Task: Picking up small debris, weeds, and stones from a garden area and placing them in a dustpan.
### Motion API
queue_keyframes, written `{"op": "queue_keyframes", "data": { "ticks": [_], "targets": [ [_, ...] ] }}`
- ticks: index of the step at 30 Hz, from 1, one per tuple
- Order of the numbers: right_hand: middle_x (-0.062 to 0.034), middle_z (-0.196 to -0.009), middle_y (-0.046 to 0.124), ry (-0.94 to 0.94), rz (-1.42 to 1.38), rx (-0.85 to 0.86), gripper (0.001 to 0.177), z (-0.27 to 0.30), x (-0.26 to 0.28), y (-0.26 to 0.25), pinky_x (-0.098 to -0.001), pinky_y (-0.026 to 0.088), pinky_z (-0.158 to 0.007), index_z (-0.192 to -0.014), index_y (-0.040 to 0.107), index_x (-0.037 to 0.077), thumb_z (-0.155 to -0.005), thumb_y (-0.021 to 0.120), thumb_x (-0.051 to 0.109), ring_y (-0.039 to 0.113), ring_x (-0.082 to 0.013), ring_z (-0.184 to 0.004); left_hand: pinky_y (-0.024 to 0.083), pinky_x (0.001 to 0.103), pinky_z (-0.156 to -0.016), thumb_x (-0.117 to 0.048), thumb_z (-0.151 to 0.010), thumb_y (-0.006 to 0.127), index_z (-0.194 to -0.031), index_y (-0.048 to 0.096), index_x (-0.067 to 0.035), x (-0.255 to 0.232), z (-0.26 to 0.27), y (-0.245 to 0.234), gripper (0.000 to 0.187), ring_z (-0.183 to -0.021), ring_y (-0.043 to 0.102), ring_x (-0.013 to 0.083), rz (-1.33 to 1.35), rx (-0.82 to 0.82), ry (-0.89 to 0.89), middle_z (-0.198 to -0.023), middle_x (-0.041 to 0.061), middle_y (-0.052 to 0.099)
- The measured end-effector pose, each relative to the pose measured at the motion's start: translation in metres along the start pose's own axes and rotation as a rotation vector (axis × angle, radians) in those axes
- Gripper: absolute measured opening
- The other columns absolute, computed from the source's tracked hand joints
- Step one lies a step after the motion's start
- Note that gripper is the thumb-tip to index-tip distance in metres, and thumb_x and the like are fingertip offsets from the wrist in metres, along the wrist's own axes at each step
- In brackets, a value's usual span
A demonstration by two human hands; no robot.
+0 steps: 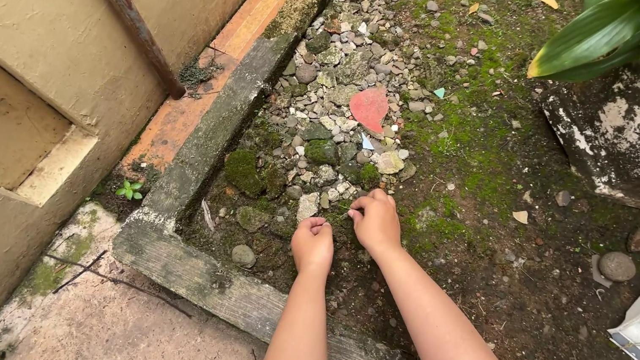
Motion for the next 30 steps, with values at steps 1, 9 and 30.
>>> {"op": "queue_keyframes", "data": {
  "ticks": [1,9,30],
  "targets": [
    [-0.0074,-0.102,0.063,-0.001,0.001,0.001,0.015,-0.001,0.001,-0.002,-0.0420,0.051,-0.094,-0.092,0.079,0.012,-0.081,0.081,0.022,0.059,-0.0290,-0.111,0.055,0.033,-0.081,-0.019,-0.090,0.069,-0.111,0.071,-0.007,0.003,-0.002,0.000,0.024,-0.085,0.072,0.0181,0.001,0.000,-0.001,-0.096,0.005,0.077],
    [-0.0094,-0.091,0.068,0.096,-0.259,-0.154,0.011,-0.013,-0.061,-0.008,-0.0387,0.056,-0.078,-0.091,0.076,0.007,-0.084,0.079,0.015,0.069,-0.0250,-0.082,0.055,0.035,-0.079,-0.019,-0.091,0.068,-0.110,0.071,-0.008,0.008,-0.002,0.002,0.022,-0.084,0.072,0.0179,0.004,-0.023,-0.046,-0.096,0.005,0.076],
    [-0.0092,-0.080,0.075,0.515,-0.150,-0.868,0.009,0.126,-0.319,-0.299,-0.0363,0.056,-0.072,-0.087,0.077,0.010,-0.088,0.074,0.018,0.072,-0.0222,-0.075,0.054,0.031,-0.076,-0.022,-0.088,0.075,-0.105,0.073,-0.007,-0.005,0.113,0.189,0.022,-0.077,0.066,0.0128,-0.026,0.402,0.214,-0.084,0.001,0.073]
  ]
}}
Point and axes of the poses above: each hand's wrist, its own z-axis away from the middle knuckle, its own y-axis out of the palm, x = y × z, the point moved 10 cm from there along -z, towards the middle knuckle
